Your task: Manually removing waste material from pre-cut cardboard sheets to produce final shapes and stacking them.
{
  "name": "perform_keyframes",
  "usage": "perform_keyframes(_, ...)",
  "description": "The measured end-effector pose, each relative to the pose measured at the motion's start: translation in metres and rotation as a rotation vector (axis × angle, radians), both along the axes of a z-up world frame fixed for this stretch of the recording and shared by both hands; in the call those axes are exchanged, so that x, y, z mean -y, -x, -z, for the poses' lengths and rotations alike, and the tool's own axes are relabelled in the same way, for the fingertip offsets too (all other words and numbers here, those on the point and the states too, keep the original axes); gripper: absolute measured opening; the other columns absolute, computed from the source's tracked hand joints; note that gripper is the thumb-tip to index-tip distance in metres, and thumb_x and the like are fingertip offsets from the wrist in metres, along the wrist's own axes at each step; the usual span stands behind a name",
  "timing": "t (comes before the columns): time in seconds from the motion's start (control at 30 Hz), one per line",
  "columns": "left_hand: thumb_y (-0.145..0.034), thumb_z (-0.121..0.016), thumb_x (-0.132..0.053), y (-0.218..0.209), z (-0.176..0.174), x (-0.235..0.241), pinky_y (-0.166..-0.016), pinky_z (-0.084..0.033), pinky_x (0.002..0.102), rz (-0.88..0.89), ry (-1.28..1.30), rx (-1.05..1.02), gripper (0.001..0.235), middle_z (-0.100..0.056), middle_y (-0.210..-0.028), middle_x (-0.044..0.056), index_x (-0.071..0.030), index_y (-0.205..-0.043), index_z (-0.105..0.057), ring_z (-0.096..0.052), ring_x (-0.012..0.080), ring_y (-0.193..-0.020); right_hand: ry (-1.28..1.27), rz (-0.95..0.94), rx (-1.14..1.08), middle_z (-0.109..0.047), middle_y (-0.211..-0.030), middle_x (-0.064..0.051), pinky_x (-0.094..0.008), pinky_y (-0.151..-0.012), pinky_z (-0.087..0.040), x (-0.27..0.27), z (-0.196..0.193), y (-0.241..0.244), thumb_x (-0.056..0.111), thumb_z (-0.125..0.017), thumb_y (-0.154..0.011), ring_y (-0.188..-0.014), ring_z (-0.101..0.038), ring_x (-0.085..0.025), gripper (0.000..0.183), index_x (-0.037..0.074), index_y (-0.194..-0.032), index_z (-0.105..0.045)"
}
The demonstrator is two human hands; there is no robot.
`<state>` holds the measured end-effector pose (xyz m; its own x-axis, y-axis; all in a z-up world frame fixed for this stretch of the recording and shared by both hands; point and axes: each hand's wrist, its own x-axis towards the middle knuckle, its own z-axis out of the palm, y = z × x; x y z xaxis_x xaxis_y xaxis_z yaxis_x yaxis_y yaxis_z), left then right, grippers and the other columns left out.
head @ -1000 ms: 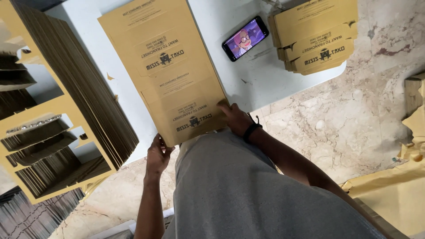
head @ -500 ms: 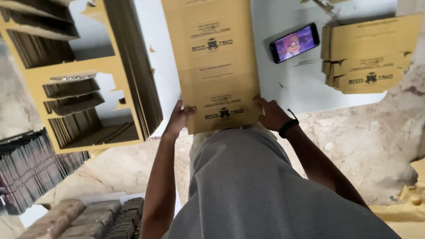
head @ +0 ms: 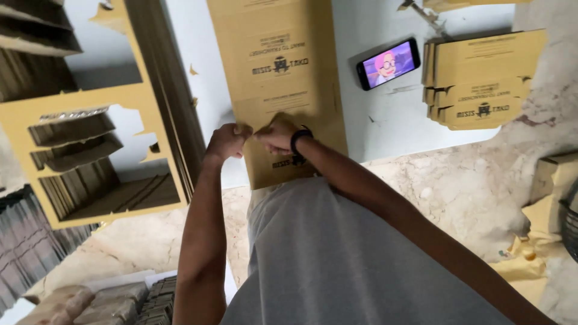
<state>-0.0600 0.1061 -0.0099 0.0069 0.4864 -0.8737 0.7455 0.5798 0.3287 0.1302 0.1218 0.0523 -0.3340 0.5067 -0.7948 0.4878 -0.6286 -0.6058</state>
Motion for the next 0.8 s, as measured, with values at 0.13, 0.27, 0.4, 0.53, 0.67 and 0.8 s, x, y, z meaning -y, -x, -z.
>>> perform_keyframes(0.13, -0.095, -0.051, -0.056, -0.007, -0.008, -0.008, -0.079, -0.061, 0.041, 0.13, -0.012, -0.045, 0.056, -0.074, -0.068, 0.006, -0.01, -0.121, -0.066, -0.075, 0.0215, -0.058, 0.013, -0.055, 0.098, -0.062, -0.047, -0.008, -0.028, -0.036, -0.047, -0.011, 0.011, 0.004, 0.033, -0.076, -0.082, -0.037, -0.056, -0.016, 0.036, 0.006, -0.058, -0.07)
perform_keyframes(0.27, -0.098, -0.053, -0.049, -0.01, -0.005, -0.004, -0.082, -0.059, 0.05, 0.162, -0.093, -0.145, 0.048, -0.076, -0.085, 0.017, -0.011, -0.122, -0.071, -0.076, 0.035, -0.081, 0.15, -0.022, 0.076, -0.064, -0.054, -0.008, -0.027, -0.04, -0.048, -0.024, 0.012, 0.006, 0.03, -0.081, -0.08, -0.046, -0.061, -0.016, 0.033, 0.004, -0.063, -0.069)
perform_keyframes(0.4, -0.097, -0.053, -0.045, -0.017, -0.016, -0.009, -0.083, -0.059, 0.054, 0.169, -0.078, -0.194, 0.047, -0.076, -0.099, 0.022, -0.013, -0.125, -0.072, -0.074, 0.042, -0.096, 0.24, -0.009, 0.042, -0.067, -0.06, -0.009, -0.026, -0.045, -0.048, -0.03, 0.021, 0.006, 0.031, -0.083, -0.079, -0.053, -0.064, -0.017, 0.032, 0.003, -0.069, -0.071)
perform_keyframes(0.53, -0.094, -0.058, -0.042, -0.015, -0.007, -0.008, -0.08, -0.06, 0.053, 0.143, -0.07, -0.217, 0.044, -0.076, -0.095, 0.022, -0.012, -0.121, -0.073, -0.075, 0.0415, -0.093, 0.296, -0.003, 0.032, -0.066, -0.06, -0.007, -0.025, -0.044, -0.046, -0.028, 0.041, 0.011, 0.031, -0.085, -0.078, -0.052, -0.064, -0.016, 0.032, 0.004, -0.069, -0.07)
perform_keyframes(0.67, -0.095, -0.053, -0.043, -0.015, -0.01, -0.007, -0.079, -0.059, 0.051, 0.102, -0.076, -0.204, 0.043, -0.076, -0.09, 0.021, -0.01, -0.113, -0.076, -0.076, 0.0409, -0.089, 0.309, 0.017, 0.011, -0.065, -0.063, -0.006, -0.023, -0.041, -0.044, -0.032, 0.039, 0.013, 0.03, -0.084, -0.079, -0.053, -0.063, -0.014, 0.03, 0.006, -0.069, -0.068)
perform_keyframes(0.8, -0.095, -0.051, -0.044, -0.018, -0.018, -0.009, -0.075, -0.059, 0.052, 0.055, -0.104, -0.178, 0.047, -0.075, -0.083, 0.023, -0.006, -0.104, -0.077, -0.076, 0.0431, -0.086, 0.295, 0.02, 0.067, -0.066, -0.056, -0.005, -0.021, -0.041, -0.044, -0.031, 0.05, 0.017, 0.038, -0.088, -0.076, -0.049, -0.063, -0.013, 0.037, 0.007, -0.068, -0.069)
